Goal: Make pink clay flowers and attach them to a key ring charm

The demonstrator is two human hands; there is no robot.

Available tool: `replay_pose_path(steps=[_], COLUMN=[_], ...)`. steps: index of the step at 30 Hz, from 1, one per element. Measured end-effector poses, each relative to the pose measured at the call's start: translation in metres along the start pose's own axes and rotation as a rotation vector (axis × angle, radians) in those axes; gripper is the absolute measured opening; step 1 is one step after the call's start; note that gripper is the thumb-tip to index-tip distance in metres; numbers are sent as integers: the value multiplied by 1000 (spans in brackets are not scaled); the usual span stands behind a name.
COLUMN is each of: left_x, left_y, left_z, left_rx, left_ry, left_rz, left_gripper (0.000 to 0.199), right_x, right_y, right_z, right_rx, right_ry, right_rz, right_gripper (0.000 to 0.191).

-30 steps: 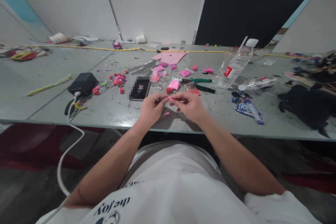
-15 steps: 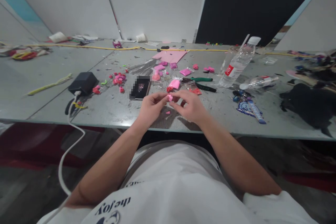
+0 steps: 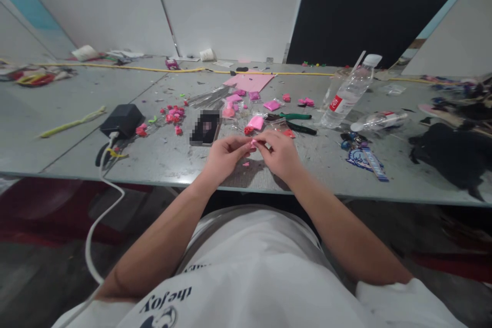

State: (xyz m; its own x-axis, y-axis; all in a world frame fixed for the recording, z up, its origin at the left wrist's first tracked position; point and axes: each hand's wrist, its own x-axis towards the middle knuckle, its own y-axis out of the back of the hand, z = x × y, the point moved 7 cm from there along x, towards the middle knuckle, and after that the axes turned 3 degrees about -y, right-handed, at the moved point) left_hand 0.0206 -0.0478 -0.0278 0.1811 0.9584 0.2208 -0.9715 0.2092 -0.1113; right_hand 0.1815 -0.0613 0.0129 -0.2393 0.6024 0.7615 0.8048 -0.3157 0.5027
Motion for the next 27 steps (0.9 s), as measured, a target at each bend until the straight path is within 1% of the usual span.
replay_pose_path(steps=[2, 4, 7, 9, 12, 13, 15, 18, 20, 24, 25, 27], left_x=[2, 3, 5, 5, 3, 2, 1, 0, 0, 1, 1, 1], left_y=[5, 9, 11, 8, 4, 4, 6, 9, 9, 9, 9, 9], left_z=[-3, -6, -5, -5, -2, 0, 4, 9, 10, 9, 9, 12], left_rx=[-38, -72, -117, -133, -104, -81, -11, 101, 145, 160, 166, 207], left_ry=[21, 12, -29, -28, -28, -40, -69, -99, -110, -136, -151, -192], left_rz=[42, 92, 122, 97, 62, 65, 83, 103, 106, 107, 115, 147], left_gripper=[47, 51, 41, 34, 30, 30, 28, 26, 30, 48, 50, 42], right_x=[-1, -1, 0, 1, -1, -2, -2, -2, -2, -3, -3, -4], right_y=[0, -1, -1, 0, 0, 0, -2, -6, -6, -4, -4, -5], right_z=[-5, -11, -14, -9, 7, 10, 11, 3, -1, -8, -8, -5], right_rx=[32, 64, 109, 137, 205, 215, 190, 101, 62, 77, 111, 201], right_ry=[50, 87, 77, -13, -212, -248, -231, -116, -81, -87, -99, -166], right_rz=[-3, -2, 22, 47, 78, 75, 34, -41, -51, -59, -68, -84], right_gripper=[21, 26, 18, 10, 13, 14, 15, 15, 17, 18, 20, 21])
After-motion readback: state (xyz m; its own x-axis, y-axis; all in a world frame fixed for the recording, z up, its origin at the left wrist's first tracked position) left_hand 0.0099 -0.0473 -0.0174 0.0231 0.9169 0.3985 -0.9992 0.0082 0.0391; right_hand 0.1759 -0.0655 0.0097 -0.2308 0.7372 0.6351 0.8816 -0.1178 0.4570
